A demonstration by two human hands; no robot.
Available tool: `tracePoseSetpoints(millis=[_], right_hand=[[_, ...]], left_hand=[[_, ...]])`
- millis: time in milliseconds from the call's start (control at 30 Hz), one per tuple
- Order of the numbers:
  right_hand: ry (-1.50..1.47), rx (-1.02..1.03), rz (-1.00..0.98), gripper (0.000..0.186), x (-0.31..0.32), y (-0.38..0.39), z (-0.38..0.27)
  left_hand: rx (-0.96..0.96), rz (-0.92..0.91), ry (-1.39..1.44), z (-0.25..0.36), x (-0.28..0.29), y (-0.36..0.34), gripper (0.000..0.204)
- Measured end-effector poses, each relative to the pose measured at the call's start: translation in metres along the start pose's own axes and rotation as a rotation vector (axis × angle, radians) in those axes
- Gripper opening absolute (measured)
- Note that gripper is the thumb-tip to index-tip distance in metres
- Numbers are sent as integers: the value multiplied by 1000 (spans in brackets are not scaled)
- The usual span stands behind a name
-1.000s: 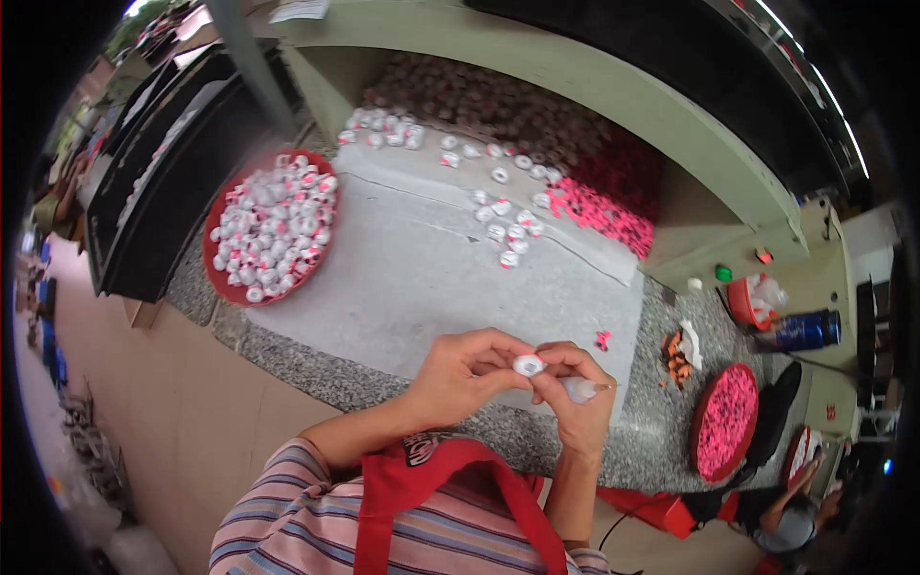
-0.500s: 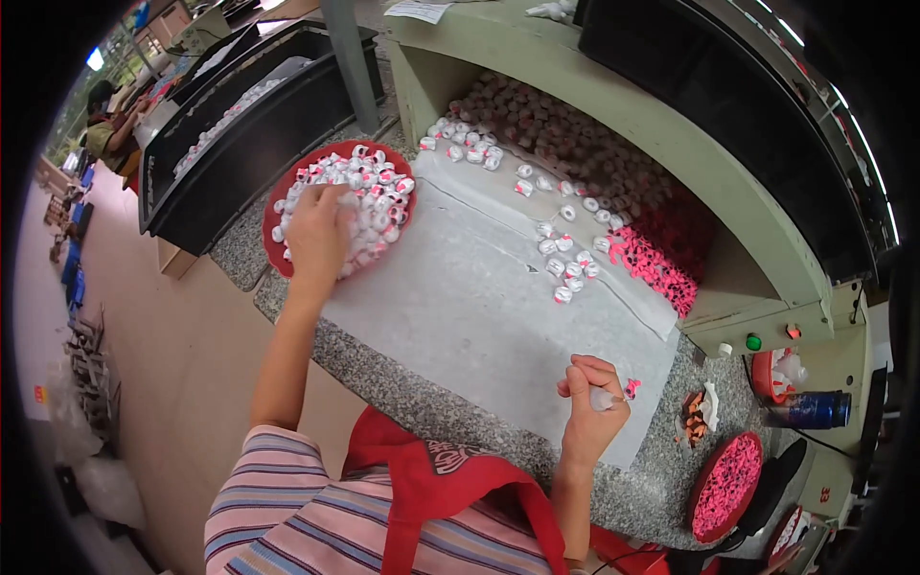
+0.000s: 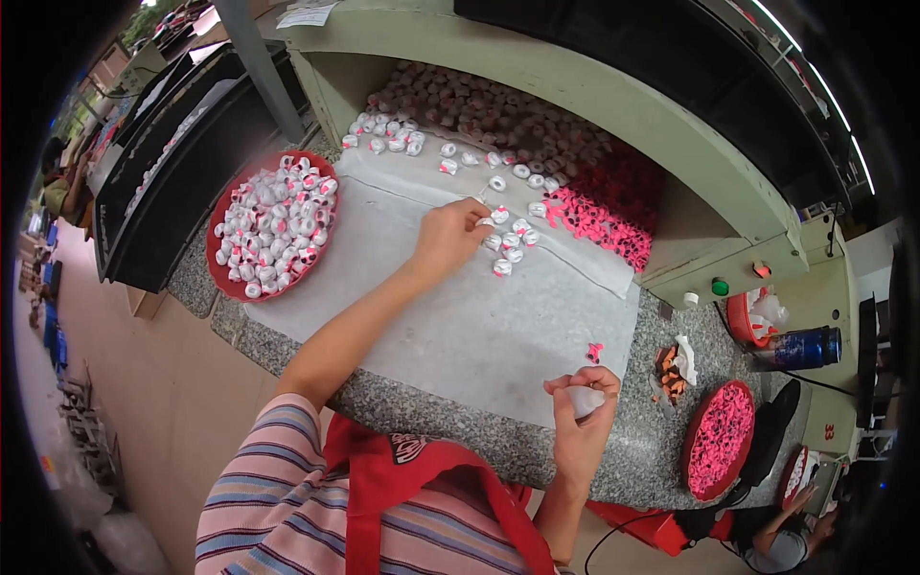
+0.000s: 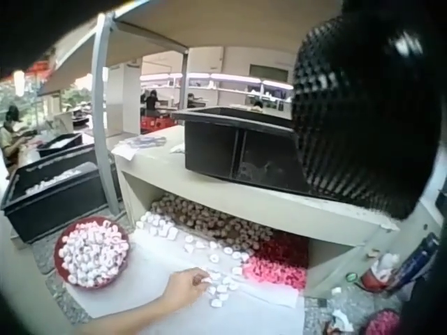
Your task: Apply white glaze or adhesive to the back of small decorative ceramic pieces at a studio workbench.
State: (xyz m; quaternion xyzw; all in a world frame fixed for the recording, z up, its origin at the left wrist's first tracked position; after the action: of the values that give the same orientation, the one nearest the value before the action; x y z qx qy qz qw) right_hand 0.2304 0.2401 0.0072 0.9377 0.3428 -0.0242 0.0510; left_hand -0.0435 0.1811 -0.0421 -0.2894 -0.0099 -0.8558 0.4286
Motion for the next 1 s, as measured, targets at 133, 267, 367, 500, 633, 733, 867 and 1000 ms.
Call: tracePoseSetpoints(millis=[133,267,367,500,633,733,867,1000], right_hand=[[92,82,1,34,-1,-2,-26],[-115,-64,-67,33,-12,-3,-38],[-41,112,124,28,-2,5,-48],[123,405,274,25,-3,30,-69],[415,697,137,27,-12,33,-81],[409,746,127,26,-14,30,-80],[391,740,109,25,-16,29,-79],[418,756,94,24,-17,28,-79]], left_hand=[[560,-213,1362,62,4,44,29],[702,-375,1532,94,1,89,36],[385,-403,1351,110,8,97,39],[336,-314,1065,119,9,101,40],[273,-317,959,121,9,104,38],[231,-246,785,126,13,109,37],[113,-195,771,125,15,108,35],[170,-243,935,124,13,106,34]])
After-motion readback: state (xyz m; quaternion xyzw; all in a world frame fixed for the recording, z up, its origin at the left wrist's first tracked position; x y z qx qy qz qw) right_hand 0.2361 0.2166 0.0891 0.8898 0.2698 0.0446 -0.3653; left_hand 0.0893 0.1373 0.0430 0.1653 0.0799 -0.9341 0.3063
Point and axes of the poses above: each hand's wrist, its own y-axis away from the middle knuckle, its own x-axis out of the back of the hand, z = x × y, the point moved 5 cm from there along -y, towards the middle knuckle, and after that the axes turned 3 degrees about -x, right-handed, at the moved point
